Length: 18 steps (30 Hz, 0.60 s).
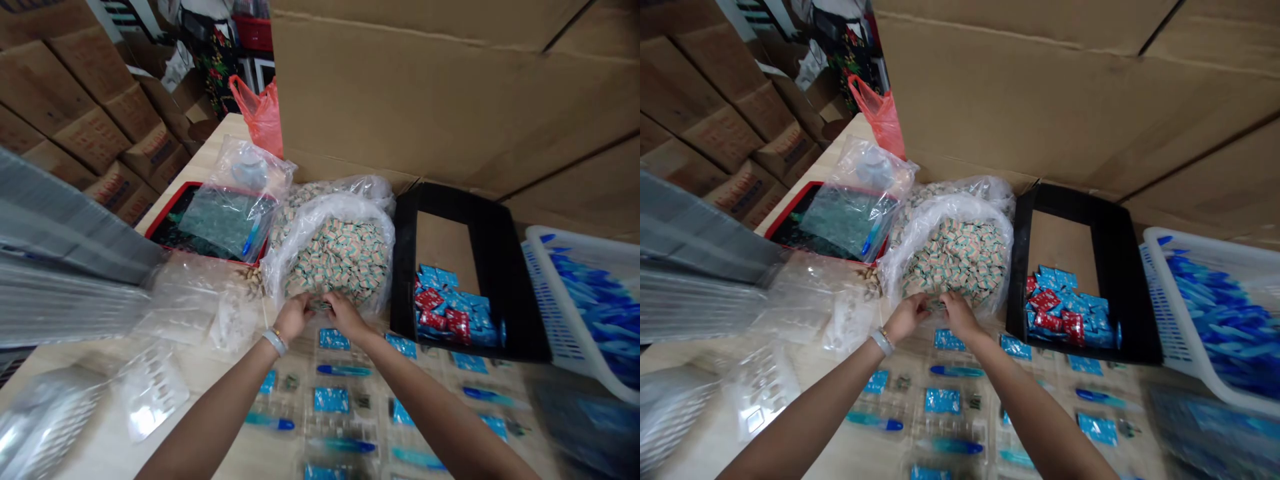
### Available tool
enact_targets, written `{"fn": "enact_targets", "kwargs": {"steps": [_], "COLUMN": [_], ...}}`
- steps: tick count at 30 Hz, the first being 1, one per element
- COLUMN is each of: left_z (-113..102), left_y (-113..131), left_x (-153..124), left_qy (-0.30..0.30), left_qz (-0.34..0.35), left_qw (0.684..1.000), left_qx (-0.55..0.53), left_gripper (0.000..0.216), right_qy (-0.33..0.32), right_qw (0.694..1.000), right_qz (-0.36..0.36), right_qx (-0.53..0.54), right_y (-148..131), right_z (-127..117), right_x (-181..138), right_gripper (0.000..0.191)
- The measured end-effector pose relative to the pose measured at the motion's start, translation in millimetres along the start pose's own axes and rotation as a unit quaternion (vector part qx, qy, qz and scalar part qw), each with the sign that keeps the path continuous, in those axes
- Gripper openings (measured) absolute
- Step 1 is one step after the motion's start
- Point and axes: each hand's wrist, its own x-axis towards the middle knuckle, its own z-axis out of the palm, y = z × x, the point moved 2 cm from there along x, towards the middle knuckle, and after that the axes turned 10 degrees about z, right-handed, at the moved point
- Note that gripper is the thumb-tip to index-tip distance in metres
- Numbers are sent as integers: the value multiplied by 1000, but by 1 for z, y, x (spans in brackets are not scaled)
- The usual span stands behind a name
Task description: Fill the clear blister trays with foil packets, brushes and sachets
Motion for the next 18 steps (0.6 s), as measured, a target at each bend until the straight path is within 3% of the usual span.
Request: {"fn": "enact_targets", "kwargs": {"steps": [8, 18], "left_z": [-1, -1], "left_y": [7, 7], "left_x": [0, 2], "left_qy": [-18, 2], "left_qz": [39, 34], "left_qw": [998, 998], "left_qx": [48, 58], "left_gripper": [16, 24], "right_qy": [32, 29], "right_qw": [999, 999], "right_qz": [-4, -5], "right_qx": [30, -26], "right_y": [-1, -2], "right_z": [1, -1], "right_x": [-6, -11], "right_gripper": [30, 22]}}
